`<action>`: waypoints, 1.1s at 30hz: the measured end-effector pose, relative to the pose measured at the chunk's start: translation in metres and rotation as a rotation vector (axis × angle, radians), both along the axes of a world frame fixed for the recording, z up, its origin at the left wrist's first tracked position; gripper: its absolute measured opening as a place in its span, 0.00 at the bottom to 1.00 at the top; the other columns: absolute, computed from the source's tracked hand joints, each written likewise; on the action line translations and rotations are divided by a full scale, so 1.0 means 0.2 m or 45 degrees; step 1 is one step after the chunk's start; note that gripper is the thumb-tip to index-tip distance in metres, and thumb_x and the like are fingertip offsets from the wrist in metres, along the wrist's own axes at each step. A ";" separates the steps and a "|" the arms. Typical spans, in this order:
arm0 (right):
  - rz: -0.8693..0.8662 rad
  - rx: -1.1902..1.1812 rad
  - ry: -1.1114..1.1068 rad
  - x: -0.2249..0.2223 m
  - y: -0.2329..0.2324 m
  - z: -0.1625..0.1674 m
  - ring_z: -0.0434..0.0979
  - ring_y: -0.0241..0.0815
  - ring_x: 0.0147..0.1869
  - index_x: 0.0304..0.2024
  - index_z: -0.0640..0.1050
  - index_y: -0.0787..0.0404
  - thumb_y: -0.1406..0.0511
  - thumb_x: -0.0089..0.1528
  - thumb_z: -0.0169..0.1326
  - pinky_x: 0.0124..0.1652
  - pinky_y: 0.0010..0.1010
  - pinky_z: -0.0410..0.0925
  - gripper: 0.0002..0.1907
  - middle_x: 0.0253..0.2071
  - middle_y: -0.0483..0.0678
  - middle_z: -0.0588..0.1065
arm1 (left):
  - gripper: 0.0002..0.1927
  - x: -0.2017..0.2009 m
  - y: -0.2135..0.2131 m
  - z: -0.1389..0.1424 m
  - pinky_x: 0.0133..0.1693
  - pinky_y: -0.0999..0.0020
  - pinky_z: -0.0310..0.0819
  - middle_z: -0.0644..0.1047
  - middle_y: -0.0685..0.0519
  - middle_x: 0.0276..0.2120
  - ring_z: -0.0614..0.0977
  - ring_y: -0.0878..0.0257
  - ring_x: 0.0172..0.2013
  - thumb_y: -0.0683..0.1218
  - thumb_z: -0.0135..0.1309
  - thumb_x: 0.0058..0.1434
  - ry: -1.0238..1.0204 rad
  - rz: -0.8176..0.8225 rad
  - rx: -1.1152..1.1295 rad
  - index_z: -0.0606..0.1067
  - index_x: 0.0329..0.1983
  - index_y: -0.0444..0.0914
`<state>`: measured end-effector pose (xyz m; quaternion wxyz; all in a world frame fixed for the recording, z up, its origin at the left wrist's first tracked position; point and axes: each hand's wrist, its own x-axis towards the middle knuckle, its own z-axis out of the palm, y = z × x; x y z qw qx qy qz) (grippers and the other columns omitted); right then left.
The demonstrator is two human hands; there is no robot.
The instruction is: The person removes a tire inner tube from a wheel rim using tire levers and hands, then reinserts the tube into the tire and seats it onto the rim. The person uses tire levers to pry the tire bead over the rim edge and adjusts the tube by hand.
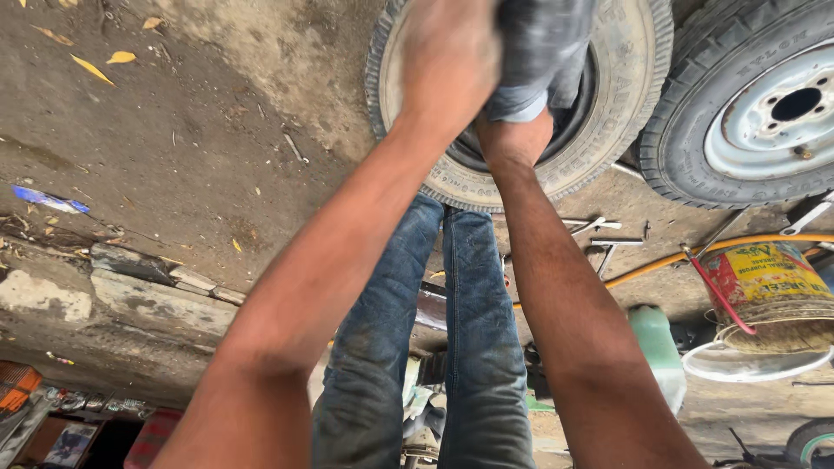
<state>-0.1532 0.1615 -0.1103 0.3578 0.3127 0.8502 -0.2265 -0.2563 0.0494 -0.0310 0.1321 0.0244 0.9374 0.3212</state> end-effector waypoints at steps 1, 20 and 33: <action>0.113 0.034 0.014 0.00 0.03 -0.01 0.80 0.52 0.51 0.47 0.79 0.64 0.47 0.46 0.76 0.51 0.39 0.72 0.38 0.47 0.55 0.80 | 0.14 0.10 -0.10 0.04 0.54 0.49 0.71 0.75 0.38 0.48 0.74 0.44 0.50 0.39 0.54 0.65 0.252 0.196 0.035 0.74 0.53 0.31; 0.575 -0.648 -0.315 -0.12 0.11 0.07 0.73 0.51 0.61 0.61 0.74 0.53 0.47 0.56 0.64 0.59 0.42 0.64 0.34 0.57 0.52 0.75 | 0.12 0.37 -0.11 -0.02 0.62 0.57 0.59 0.83 0.50 0.39 0.81 0.62 0.48 0.45 0.50 0.65 -0.813 -1.406 -0.627 0.84 0.39 0.39; 0.809 -0.591 0.240 0.08 0.10 0.14 0.80 0.63 0.49 0.50 0.80 0.68 0.61 0.56 0.58 0.53 0.47 0.72 0.22 0.42 0.66 0.79 | 0.19 0.42 -0.19 -0.09 0.65 0.57 0.54 0.81 0.46 0.45 0.78 0.57 0.55 0.44 0.54 0.55 -0.608 -1.160 -0.449 0.79 0.51 0.37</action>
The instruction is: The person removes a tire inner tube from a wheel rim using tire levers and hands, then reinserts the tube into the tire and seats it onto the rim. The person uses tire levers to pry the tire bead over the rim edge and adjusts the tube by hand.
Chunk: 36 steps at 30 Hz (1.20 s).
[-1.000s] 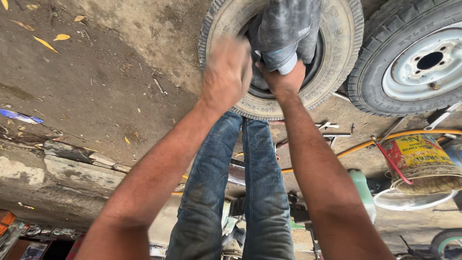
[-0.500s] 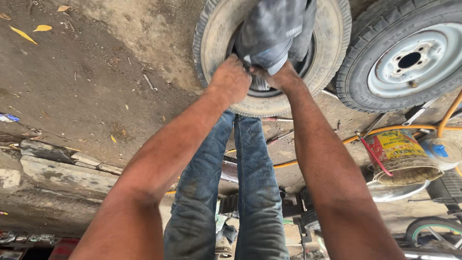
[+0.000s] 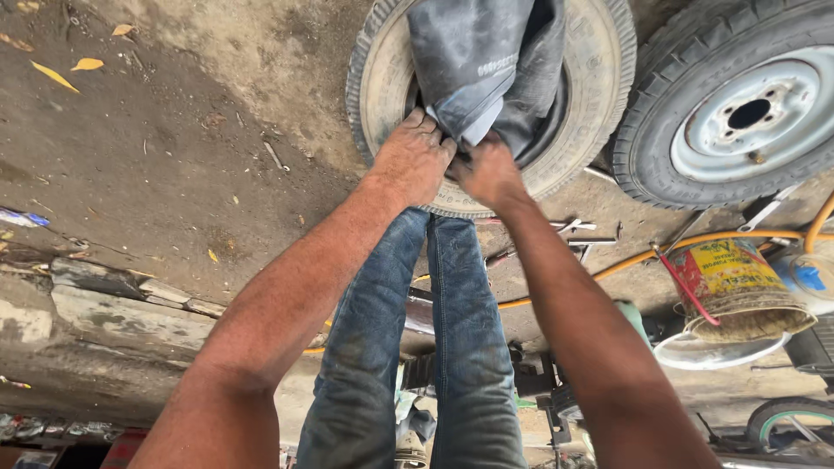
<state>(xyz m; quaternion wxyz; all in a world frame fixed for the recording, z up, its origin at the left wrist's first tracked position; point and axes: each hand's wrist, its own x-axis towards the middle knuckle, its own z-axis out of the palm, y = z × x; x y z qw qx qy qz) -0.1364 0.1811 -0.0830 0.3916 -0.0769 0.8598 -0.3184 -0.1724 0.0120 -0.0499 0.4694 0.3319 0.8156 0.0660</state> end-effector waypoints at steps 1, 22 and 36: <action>0.092 -0.133 0.122 0.00 0.03 -0.01 0.80 0.62 0.48 0.49 0.80 0.71 0.62 0.52 0.59 0.53 0.47 0.72 0.25 0.41 0.68 0.79 | 0.20 0.01 -0.01 -0.01 0.67 0.55 0.51 0.81 0.45 0.45 0.77 0.57 0.55 0.44 0.54 0.57 0.006 -0.043 -0.002 0.78 0.53 0.37; 0.213 0.390 -0.294 -0.03 -0.03 0.06 0.80 0.62 0.46 0.50 0.78 0.62 0.55 0.65 0.58 0.49 0.52 0.72 0.19 0.40 0.64 0.79 | 0.17 -0.06 -0.06 -0.16 0.57 0.56 0.65 0.84 0.48 0.34 0.83 0.55 0.44 0.56 0.55 0.63 -0.071 0.047 0.154 0.85 0.32 0.40; 0.318 0.222 -0.209 -0.10 0.05 0.05 0.82 0.53 0.35 0.41 0.79 0.61 0.62 0.60 0.64 0.42 0.46 0.75 0.11 0.31 0.56 0.80 | 0.10 0.01 0.04 -0.28 0.57 0.57 0.62 0.83 0.50 0.29 0.83 0.59 0.37 0.47 0.53 0.62 0.021 0.006 -0.010 0.84 0.31 0.43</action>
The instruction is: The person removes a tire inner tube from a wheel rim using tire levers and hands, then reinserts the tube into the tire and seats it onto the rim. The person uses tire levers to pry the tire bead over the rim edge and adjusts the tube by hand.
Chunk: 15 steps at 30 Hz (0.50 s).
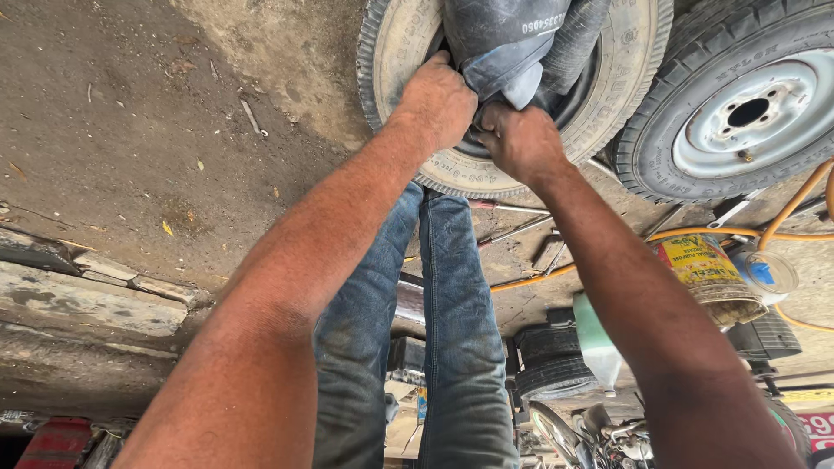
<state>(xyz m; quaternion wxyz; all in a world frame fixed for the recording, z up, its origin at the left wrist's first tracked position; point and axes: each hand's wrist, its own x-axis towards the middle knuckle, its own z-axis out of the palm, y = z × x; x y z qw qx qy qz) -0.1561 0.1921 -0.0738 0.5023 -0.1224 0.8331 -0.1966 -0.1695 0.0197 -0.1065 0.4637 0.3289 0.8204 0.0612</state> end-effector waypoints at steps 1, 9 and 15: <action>-0.068 0.049 -0.038 0.01 -0.01 0.00 0.83 0.53 0.35 0.40 0.79 0.60 0.60 0.60 0.65 0.42 0.45 0.75 0.12 0.32 0.55 0.80 | 0.10 0.00 -0.01 0.00 0.56 0.57 0.63 0.83 0.50 0.29 0.83 0.59 0.37 0.47 0.53 0.62 -0.005 -0.026 0.007 0.84 0.31 0.43; -0.138 0.035 -0.039 0.01 -0.04 -0.03 0.83 0.54 0.43 0.45 0.82 0.61 0.55 0.57 0.68 0.48 0.41 0.74 0.20 0.38 0.57 0.81 | 0.13 -0.05 -0.02 0.11 0.57 0.60 0.61 0.84 0.50 0.31 0.83 0.60 0.38 0.54 0.56 0.60 -0.157 -0.060 -0.028 0.85 0.32 0.42; 0.166 -0.034 -0.347 -0.05 0.01 0.05 0.74 0.56 0.60 0.56 0.81 0.54 0.51 0.50 0.71 0.59 0.47 0.65 0.34 0.53 0.57 0.78 | 0.09 -0.05 -0.01 0.23 0.58 0.60 0.61 0.84 0.49 0.30 0.83 0.59 0.38 0.45 0.54 0.56 -0.159 0.005 0.027 0.85 0.29 0.42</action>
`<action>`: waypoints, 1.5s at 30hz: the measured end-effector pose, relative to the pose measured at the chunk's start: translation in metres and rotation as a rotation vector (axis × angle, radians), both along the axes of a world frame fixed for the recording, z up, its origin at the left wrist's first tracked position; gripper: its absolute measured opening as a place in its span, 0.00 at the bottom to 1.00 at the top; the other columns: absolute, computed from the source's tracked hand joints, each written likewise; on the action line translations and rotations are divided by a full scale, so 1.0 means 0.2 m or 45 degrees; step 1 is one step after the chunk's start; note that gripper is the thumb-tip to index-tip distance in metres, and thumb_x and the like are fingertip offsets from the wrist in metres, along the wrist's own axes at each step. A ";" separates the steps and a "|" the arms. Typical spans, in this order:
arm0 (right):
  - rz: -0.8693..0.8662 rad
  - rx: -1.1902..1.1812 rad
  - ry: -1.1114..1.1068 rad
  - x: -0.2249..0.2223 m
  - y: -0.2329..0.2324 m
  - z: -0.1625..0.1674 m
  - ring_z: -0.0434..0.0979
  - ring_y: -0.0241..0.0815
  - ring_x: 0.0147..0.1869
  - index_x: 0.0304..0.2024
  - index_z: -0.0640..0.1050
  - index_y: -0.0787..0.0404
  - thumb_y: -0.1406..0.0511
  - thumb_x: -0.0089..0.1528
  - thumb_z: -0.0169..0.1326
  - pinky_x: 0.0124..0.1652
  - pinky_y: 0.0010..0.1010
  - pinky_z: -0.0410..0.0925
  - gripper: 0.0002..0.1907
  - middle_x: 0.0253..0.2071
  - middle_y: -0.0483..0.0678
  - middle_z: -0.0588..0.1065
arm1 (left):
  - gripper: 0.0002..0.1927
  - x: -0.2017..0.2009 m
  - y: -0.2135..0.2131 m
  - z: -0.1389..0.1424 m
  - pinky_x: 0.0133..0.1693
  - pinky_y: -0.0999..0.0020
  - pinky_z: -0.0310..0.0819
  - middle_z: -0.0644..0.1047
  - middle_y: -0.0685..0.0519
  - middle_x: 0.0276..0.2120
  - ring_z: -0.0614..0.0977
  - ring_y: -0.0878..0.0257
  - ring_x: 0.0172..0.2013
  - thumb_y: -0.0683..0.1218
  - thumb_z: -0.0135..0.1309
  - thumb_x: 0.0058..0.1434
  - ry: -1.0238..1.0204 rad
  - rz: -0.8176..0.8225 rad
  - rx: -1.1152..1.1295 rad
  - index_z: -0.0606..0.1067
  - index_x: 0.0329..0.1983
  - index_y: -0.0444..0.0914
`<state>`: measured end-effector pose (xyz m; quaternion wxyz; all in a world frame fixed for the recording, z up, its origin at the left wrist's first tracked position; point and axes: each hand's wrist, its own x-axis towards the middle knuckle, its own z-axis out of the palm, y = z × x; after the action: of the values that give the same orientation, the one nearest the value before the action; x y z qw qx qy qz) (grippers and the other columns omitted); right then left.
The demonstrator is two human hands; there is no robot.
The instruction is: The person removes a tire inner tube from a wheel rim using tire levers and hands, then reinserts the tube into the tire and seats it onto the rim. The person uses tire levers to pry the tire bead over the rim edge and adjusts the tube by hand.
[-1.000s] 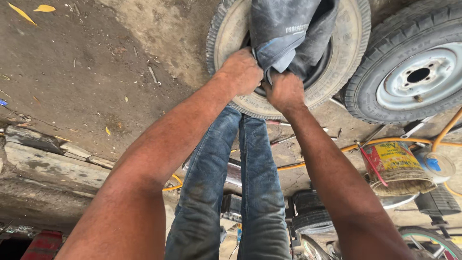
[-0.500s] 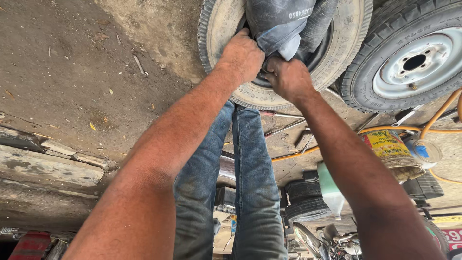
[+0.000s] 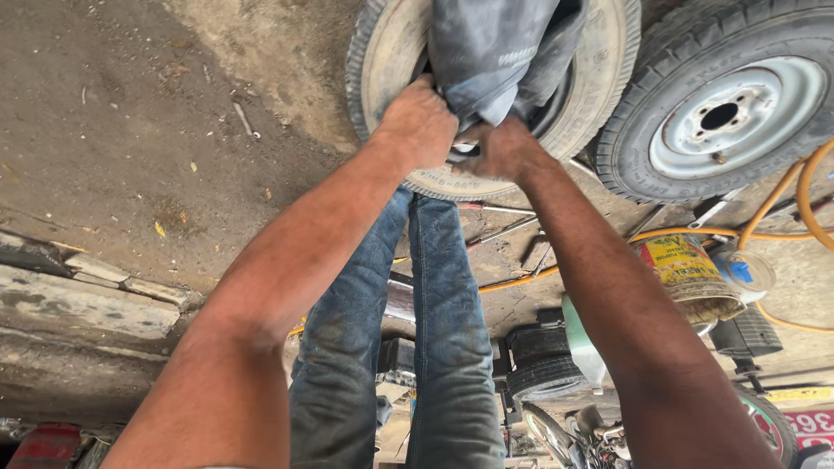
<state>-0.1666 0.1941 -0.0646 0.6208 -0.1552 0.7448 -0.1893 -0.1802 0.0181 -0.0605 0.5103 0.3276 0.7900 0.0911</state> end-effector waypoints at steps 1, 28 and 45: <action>0.059 -0.028 -0.007 0.01 -0.01 0.02 0.71 0.59 0.64 0.58 0.80 0.53 0.51 0.48 0.73 0.61 0.50 0.61 0.37 0.57 0.57 0.76 | 0.09 0.01 0.00 0.01 0.59 0.59 0.60 0.84 0.49 0.29 0.83 0.60 0.38 0.44 0.54 0.55 -0.004 0.015 0.012 0.85 0.28 0.42; 0.000 -0.257 0.681 -0.09 0.33 0.18 0.79 0.57 0.50 0.53 0.73 0.71 0.51 0.60 0.60 0.57 0.45 0.70 0.31 0.45 0.63 0.75 | 0.06 0.46 0.29 -0.04 0.40 0.54 0.77 0.81 0.44 0.30 0.83 0.51 0.33 0.44 0.54 0.64 0.100 1.491 0.611 0.79 0.37 0.37; -0.659 -0.174 -0.451 -0.22 0.31 -0.07 0.79 0.43 0.62 0.62 0.76 0.53 0.61 0.52 0.67 0.66 0.42 0.65 0.34 0.60 0.49 0.78 | 0.11 -0.16 -0.29 -0.20 0.34 0.60 0.79 0.80 0.44 0.27 0.83 0.54 0.30 0.39 0.49 0.50 -0.092 1.723 0.230 0.74 0.34 0.27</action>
<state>-0.2102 0.2552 -0.0783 0.6601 0.0335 0.6256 -0.4145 -0.2131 -0.0396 -0.0997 0.3377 -0.2003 0.7926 0.4665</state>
